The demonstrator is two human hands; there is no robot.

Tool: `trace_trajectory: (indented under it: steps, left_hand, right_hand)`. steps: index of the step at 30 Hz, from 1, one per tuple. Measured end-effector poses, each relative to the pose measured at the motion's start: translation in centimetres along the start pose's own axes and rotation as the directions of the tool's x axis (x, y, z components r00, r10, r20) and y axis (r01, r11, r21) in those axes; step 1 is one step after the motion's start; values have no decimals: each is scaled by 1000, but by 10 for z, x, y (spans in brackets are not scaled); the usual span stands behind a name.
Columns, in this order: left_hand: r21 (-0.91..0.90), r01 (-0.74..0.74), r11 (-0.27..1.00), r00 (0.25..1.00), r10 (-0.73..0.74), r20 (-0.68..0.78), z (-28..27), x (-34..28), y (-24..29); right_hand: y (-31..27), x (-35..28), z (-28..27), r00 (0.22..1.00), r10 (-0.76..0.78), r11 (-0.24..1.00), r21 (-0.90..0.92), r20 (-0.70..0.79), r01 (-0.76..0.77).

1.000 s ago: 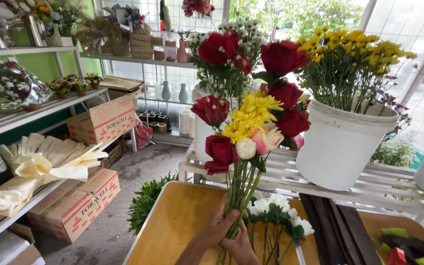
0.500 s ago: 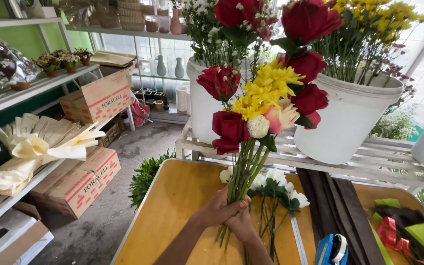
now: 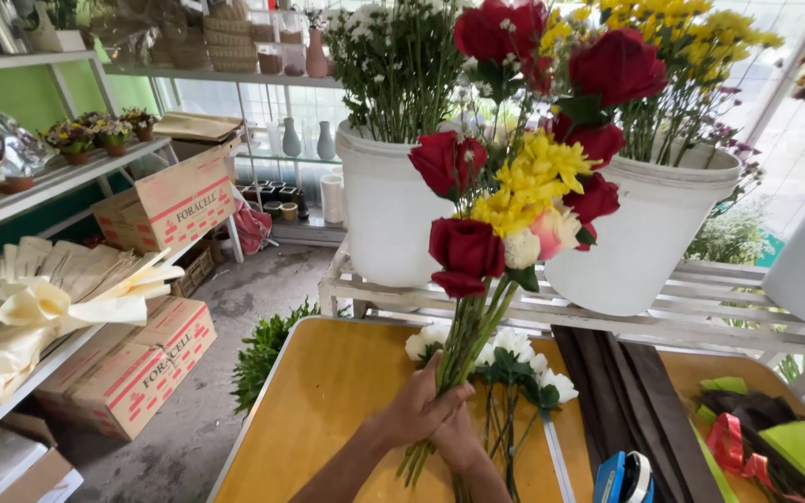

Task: A person is selecting and bundling various flowers like roses and chrysanthemums to create a bouquet at a workbench.

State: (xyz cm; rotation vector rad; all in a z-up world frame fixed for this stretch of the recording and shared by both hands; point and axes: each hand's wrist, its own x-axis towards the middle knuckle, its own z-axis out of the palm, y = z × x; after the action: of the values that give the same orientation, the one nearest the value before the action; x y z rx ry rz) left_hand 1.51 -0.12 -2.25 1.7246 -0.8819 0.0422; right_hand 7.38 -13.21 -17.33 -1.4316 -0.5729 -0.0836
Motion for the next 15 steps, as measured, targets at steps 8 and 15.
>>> trace_trajectory:
  steps: [8, 15]
  left_hand:
    - [-36, 97, 995, 992, -100, -80, -5, -3, -16]
    - [-101, 149, 984, 980, -161, -119, -25, -4, -6]
  right_hand:
    - [-18, -2, 20, 913, 399, 908, 177, -91, -379]
    - [-75, 4, 34, 921, 372, 914, -222, 119, -340]
